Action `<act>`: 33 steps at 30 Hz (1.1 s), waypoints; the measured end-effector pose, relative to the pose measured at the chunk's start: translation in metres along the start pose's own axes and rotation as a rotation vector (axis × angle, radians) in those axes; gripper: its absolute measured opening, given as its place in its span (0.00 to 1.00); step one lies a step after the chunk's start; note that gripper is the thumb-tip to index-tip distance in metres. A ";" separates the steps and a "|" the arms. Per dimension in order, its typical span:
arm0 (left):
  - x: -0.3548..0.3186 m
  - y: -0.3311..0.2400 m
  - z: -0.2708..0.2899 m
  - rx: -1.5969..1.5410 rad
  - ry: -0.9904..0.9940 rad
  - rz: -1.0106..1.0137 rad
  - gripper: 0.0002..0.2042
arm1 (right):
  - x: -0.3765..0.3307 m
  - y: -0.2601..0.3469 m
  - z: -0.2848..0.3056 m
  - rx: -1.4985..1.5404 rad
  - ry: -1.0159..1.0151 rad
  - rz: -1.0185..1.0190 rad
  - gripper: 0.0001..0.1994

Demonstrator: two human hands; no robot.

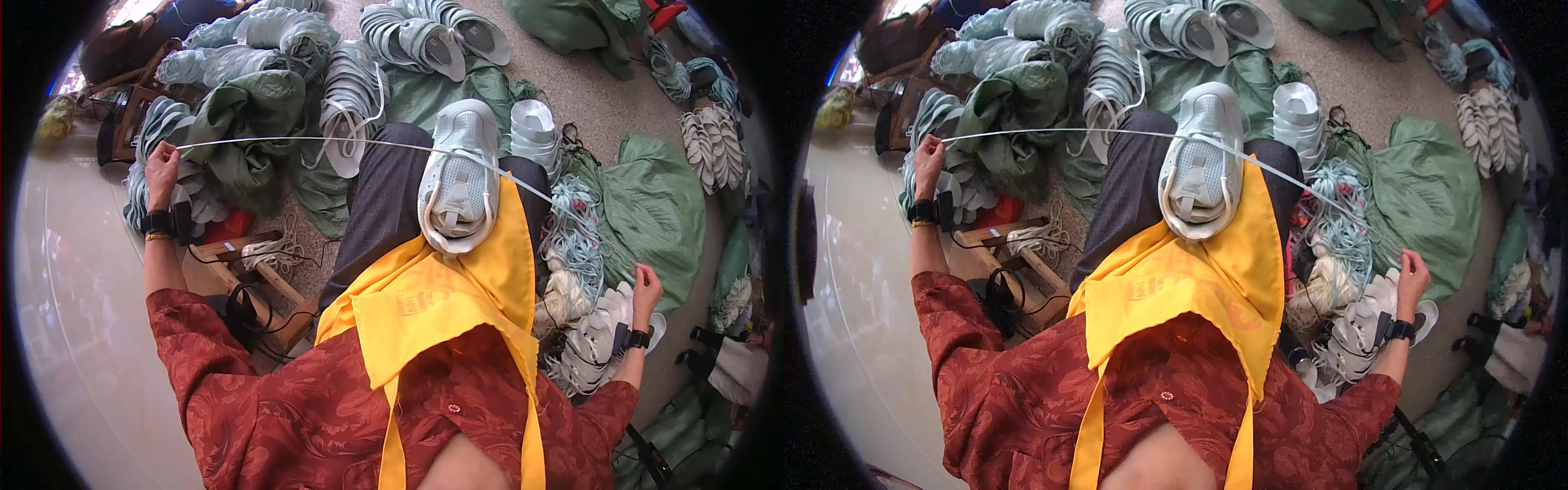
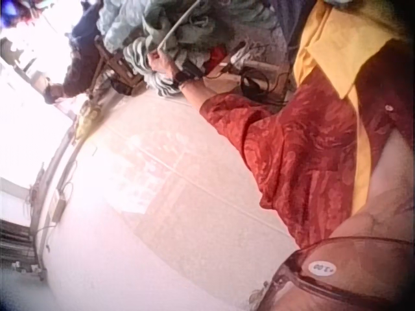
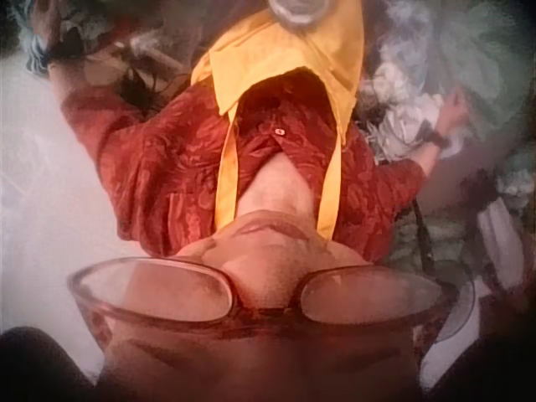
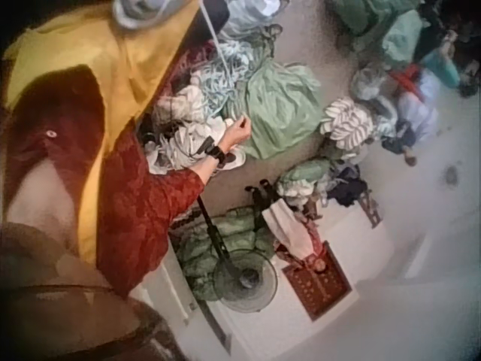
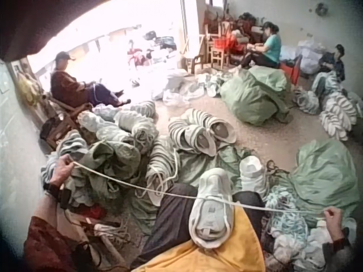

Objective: The person sits on the floor and laces a white sneaker by threading a white shoelace through the eyelets. They pull the laces to tighten them and tie a knot at the top. The person works on a single shoe while surrounded by many other shoes and green sacks.

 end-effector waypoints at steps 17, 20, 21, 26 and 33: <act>0.007 -0.001 0.001 -0.050 0.184 0.075 0.06 | 0.004 -0.049 0.001 -0.335 0.009 -0.021 0.08; 0.012 -0.006 -0.001 -0.139 0.162 -0.045 0.06 | 0.017 -0.056 -0.031 -0.031 0.084 -0.258 0.05; 0.014 -0.026 -0.013 -0.146 0.186 -0.044 0.06 | 0.015 -0.063 -0.034 0.028 0.113 -0.308 0.05; 0.019 -0.128 -0.007 -0.243 0.129 -0.196 0.04 | 0.038 -0.060 -0.043 0.229 0.293 -0.428 0.08; -0.006 -0.174 0.032 -0.421 -0.083 -0.162 0.10 | 0.069 0.043 -0.012 1.084 -0.162 -0.286 0.08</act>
Point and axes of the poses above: each hand's wrist, its own x-axis towards the middle knuckle, its own z-axis out of the back of the hand, y = z × x, the point moved 3 cm from there along x, towards the middle knuckle, and after that the axes turned 5 degrees about z, right-handed, at the moved point
